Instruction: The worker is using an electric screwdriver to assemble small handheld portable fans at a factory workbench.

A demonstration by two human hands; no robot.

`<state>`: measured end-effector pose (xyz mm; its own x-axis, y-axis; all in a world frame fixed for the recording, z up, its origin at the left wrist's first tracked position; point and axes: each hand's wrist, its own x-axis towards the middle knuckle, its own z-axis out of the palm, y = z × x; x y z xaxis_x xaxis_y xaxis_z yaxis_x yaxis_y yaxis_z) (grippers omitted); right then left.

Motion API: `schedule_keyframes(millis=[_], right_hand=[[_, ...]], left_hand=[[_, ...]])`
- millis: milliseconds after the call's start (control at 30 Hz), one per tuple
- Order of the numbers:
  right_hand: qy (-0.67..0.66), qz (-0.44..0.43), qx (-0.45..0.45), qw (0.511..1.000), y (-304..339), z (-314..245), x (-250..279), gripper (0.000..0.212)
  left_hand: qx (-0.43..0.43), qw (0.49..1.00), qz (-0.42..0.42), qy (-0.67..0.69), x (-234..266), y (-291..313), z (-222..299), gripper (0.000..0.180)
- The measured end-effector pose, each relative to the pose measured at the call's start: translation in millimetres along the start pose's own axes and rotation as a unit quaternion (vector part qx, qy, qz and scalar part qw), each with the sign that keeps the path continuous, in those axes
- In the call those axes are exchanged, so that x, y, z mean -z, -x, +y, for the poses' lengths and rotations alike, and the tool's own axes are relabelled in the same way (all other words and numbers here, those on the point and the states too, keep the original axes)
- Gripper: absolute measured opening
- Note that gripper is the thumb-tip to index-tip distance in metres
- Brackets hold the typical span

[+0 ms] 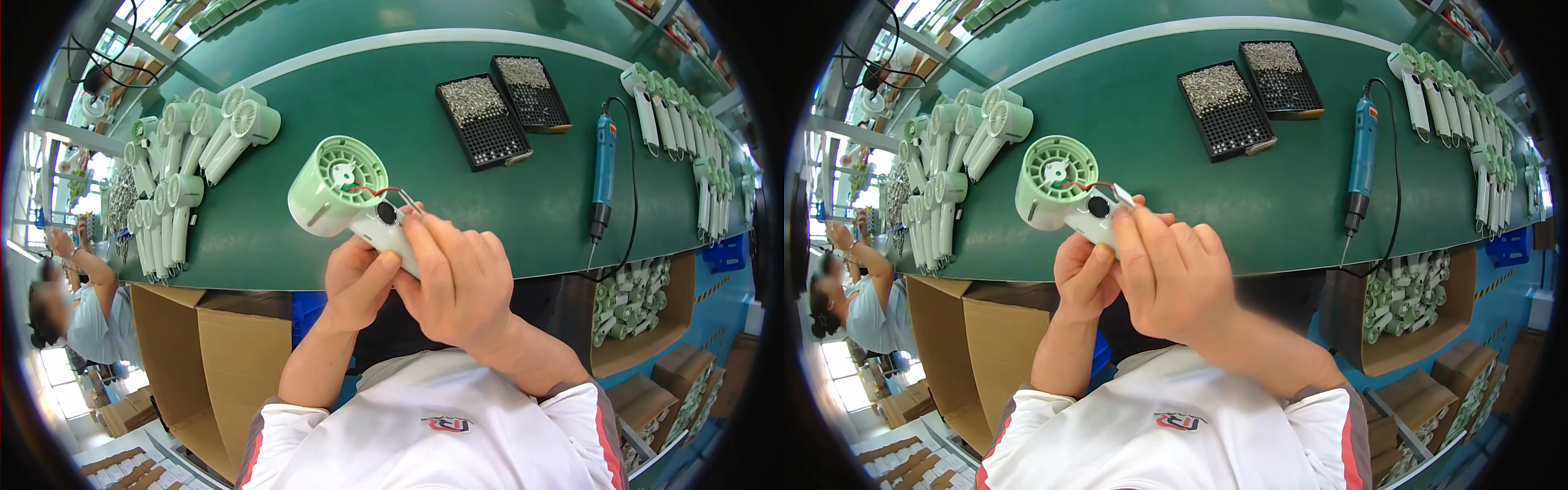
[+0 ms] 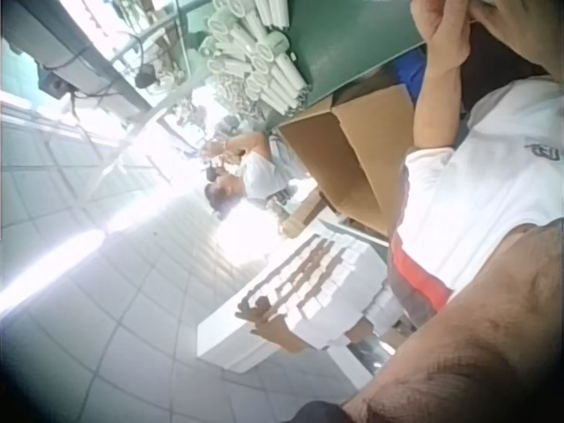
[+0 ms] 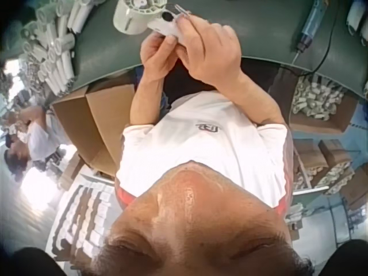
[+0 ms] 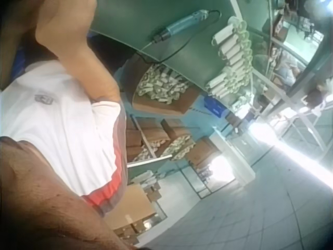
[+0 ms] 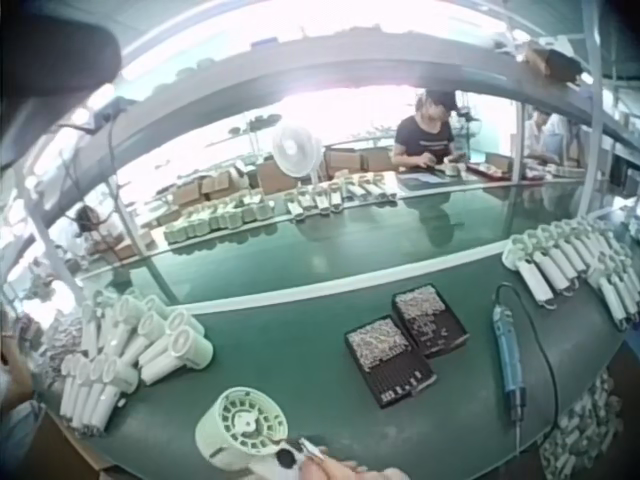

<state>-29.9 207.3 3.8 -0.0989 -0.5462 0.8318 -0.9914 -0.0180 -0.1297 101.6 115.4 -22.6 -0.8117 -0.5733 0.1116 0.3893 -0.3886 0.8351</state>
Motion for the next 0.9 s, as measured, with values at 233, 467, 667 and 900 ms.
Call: schedule_keyframes(millis=[233,467,667,900], right_hand=[[-0.084,-0.049,-0.117,0.988,1.2,0.6,1.1,0.044],[-0.458,-0.172,-0.424,0.762,-6.2,13.9,3.4,0.030],[-0.568,-0.167,-0.507,0.626,-4.9,23.3,-5.9,0.030],[-0.585,-0.130,-0.524,0.605,-4.1,30.2,-13.8,0.032]], left_hand=[[0.034,0.985,0.134,-0.105,-9.3,-20.5,21.1,0.043],[0.101,0.985,0.100,-0.096,9.6,-39.9,41.5,0.032],[0.180,0.977,0.045,-0.103,9.1,-56.9,42.6,0.036],[0.200,0.973,0.024,-0.115,11.0,-71.1,39.6,0.038]])
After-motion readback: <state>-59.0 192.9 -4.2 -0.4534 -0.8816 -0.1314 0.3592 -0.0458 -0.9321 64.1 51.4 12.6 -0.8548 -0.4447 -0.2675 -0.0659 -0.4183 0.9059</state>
